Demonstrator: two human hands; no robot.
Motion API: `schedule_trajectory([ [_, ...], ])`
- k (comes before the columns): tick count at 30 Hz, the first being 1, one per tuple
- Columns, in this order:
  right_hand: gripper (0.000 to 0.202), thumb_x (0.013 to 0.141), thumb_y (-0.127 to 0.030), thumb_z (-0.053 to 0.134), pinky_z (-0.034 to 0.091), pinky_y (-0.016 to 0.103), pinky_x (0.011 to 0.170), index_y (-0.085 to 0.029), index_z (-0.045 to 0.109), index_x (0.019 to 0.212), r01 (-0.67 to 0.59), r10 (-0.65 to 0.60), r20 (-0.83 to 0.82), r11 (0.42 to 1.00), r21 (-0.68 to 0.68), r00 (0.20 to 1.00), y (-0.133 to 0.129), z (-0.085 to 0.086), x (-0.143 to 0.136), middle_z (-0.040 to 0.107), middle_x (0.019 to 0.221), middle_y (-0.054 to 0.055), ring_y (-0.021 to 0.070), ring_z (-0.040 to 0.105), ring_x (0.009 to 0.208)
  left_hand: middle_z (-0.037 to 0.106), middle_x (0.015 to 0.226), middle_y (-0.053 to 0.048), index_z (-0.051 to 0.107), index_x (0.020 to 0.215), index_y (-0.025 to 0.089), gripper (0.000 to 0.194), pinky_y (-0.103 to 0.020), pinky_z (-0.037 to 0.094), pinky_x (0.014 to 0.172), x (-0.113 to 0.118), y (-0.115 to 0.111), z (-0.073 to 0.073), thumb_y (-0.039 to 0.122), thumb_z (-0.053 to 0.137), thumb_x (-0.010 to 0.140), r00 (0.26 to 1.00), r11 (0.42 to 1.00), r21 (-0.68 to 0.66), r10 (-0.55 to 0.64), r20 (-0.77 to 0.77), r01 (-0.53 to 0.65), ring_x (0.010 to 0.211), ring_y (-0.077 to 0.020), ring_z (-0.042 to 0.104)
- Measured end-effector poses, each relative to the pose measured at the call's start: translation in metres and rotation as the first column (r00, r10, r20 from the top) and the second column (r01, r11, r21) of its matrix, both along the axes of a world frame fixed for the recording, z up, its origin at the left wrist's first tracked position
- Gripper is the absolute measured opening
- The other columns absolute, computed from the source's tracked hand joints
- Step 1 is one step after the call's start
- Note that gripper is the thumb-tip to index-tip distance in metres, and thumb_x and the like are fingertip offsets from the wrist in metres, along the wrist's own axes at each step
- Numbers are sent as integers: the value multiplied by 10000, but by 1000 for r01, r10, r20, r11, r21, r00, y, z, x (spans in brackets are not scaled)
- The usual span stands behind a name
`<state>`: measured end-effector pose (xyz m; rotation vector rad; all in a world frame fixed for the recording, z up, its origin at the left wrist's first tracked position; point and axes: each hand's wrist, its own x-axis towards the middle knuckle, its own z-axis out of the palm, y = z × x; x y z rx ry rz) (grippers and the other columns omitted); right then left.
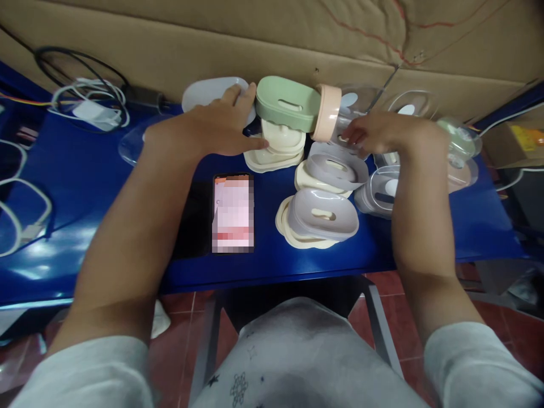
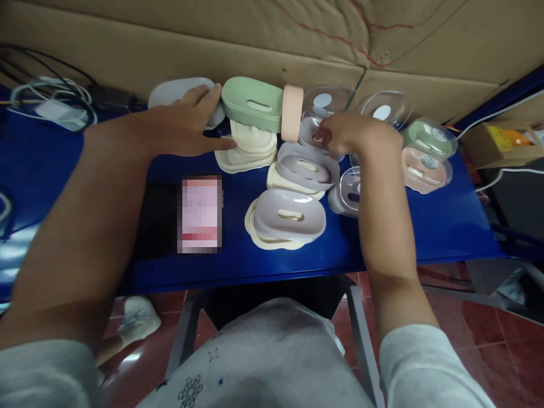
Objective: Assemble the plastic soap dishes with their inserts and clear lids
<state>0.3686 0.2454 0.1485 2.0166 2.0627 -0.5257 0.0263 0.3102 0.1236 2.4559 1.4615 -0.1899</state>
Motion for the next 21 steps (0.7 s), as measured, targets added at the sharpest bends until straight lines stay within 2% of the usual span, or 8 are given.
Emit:
schedule_trajectory([
  [3,661,708,-32,775,565,453,1000,-223,728,1339,3,-3,87,1000,-2,996,2,-8,-11,774,1308,94,331,717,1154,-66,1859,-9,-120,1755,372,1167,-614,226,1367,0,0,0,850,531,913,1000,1000,2,-2,21,2,1674,-462,209],
  [6,609,763,-18,725,560,463,1035,-216,731,1340,29,-33,111,999,33,993,-2,-9,-19,771,1313,132,343,710,1210,-57,1860,-32,-122,1757,354,1156,-638,247,1354,1,0,0,827,532,930,1000,1000,8,-5,10,5,1677,-463,197],
  [11,715,796,-73,742,553,581,1078,-240,651,1485,85,-91,147,995,45,985,-9,-8,-28,694,1458,191,438,668,1329,-34,1859,-55,-105,1764,335,1152,-675,291,1327,-1,2,-1,825,532,939,999,999,22,-36,16,36,1657,-509,227],
  [15,628,821,-138,763,509,650,1106,-230,684,1437,120,-140,162,985,127,977,-8,-14,-32,702,1438,202,473,651,1338,-2,1859,-36,-80,1770,318,1173,-676,305,1328,-3,-1,1,832,554,929,999,999,21,-43,27,43,1634,-524,277],
  [19,713,815,-178,780,554,608,1059,-231,624,1509,110,-128,177,988,109,976,-4,-21,-31,703,1436,198,445,689,1274,2,1857,24,-70,1769,354,1144,-592,235,1384,0,-4,8,794,591,946,998,1000,-10,-10,61,11,1671,-447,244],
  [21,761,807,-144,760,566,580,1046,-198,593,1548,97,-114,190,990,98,975,-1,-23,-27,680,1468,215,452,687,1284,6,1857,-9,-62,1772,322,1143,-620,231,1374,0,-3,11,706,656,970,998,1000,-13,7,58,-6,1675,-447,230],
])
